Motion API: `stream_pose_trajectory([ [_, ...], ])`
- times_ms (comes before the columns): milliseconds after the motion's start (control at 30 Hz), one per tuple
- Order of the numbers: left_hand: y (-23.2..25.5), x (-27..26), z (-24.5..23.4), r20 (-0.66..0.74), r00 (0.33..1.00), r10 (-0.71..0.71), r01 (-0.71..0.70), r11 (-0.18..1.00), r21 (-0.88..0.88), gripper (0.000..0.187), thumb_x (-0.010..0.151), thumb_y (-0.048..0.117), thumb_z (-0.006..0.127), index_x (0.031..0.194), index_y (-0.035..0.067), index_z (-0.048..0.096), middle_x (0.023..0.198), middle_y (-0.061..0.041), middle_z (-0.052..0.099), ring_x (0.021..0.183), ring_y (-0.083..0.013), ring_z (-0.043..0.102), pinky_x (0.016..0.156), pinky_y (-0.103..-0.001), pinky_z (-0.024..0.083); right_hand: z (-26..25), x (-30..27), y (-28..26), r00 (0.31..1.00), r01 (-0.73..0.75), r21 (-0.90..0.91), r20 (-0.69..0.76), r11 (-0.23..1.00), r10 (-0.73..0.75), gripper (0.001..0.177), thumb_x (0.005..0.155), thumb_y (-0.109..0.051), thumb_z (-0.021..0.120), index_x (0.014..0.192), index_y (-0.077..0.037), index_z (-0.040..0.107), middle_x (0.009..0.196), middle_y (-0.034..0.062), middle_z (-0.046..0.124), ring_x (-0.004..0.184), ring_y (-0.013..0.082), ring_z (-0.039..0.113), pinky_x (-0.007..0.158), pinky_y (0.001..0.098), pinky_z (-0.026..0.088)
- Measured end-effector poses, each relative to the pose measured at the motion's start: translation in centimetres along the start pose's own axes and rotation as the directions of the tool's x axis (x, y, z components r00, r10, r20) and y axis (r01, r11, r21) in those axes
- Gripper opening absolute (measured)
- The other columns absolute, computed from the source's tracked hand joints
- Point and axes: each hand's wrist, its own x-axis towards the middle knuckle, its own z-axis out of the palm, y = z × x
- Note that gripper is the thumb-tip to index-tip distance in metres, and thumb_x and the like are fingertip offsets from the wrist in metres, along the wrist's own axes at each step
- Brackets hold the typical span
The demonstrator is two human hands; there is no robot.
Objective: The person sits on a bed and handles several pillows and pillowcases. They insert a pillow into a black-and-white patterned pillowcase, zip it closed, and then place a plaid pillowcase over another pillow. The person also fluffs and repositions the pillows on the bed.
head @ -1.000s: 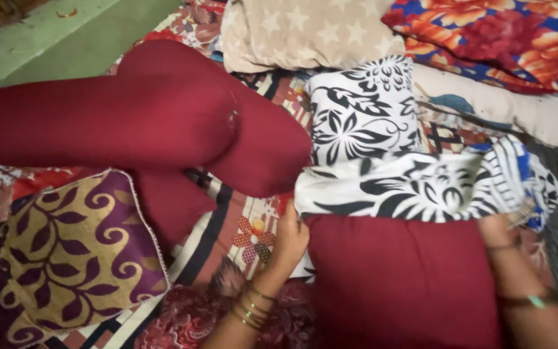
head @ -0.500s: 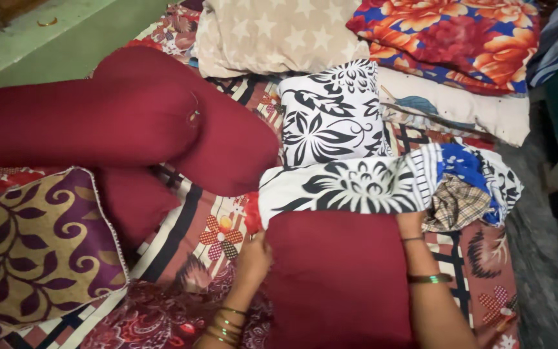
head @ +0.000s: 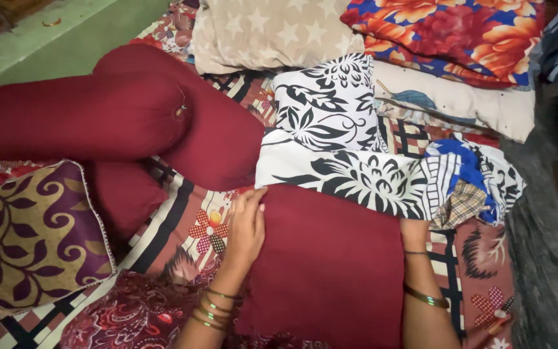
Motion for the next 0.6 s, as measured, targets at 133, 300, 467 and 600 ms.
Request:
stream_pose_trajectory([
  [133,0.2,1.4,0.8,0.02,1.0,-0.001,0.003,0.994,-0.11,0.037,0.1,0.004,0.053,0.136,0.004,0.062,0.125,-0.017,0.062,0.116,-0.0346,0.056,0.105,-0.042,0.043,-0.4,-0.6,1.4,0.999,-0.027,-0.09,-0.027,0.996,0.025,0.038,0.099,-0.005,0.061,0.136,0.003,0.061,0.135,0.0212,0.065,0.124,0.0332,0.061,0.103,0.0396,0.048],
  [300,1.1,2.7,1.7,0.012,0.995,0.103,-0.102,0.993,-0.056,0.047,0.092,0.007,0.061,0.139,0.008,0.062,0.132,-0.017,0.057,0.121,-0.0361,0.052,0.106,-0.046,0.041,1.0,-1.5,2.7,0.998,-0.022,-0.043,-0.056,0.999,0.019,0.04,0.097,-0.005,0.062,0.136,0.003,0.061,0.135,0.0211,0.066,0.125,0.0339,0.061,0.105,0.0399,0.048],
  [467,2.5,5.0,1.7,-0.014,0.997,0.074,-0.073,0.995,0.066,0.064,0.088,0.017,0.072,0.148,0.01,0.054,0.126,-0.019,0.051,0.109,-0.037,0.05,0.095,-0.048,0.044,2.1,-2.0,2.3,0.998,-0.03,0.123,-0.046,0.992,0.036,0.042,0.093,-0.001,0.064,0.134,0.004,0.06,0.131,0.0188,0.066,0.121,0.0295,0.063,0.102,0.0364,0.049],
  [600,3.8,5.9,2.0,0.095,0.973,0.21,-0.222,0.965,0.136,0.051,0.084,0.023,0.078,0.131,0.012,0.063,0.116,-0.013,0.059,0.105,-0.0341,0.055,0.089,-0.048,0.046,2.0,-2.1,1.1,1.0,-0.002,0.187,-0.011,0.982,0.004,0.04,0.095,0.002,0.063,0.135,0.004,0.059,0.132,0.0173,0.067,0.121,0.0278,0.063,0.102,0.0344,0.05],
])
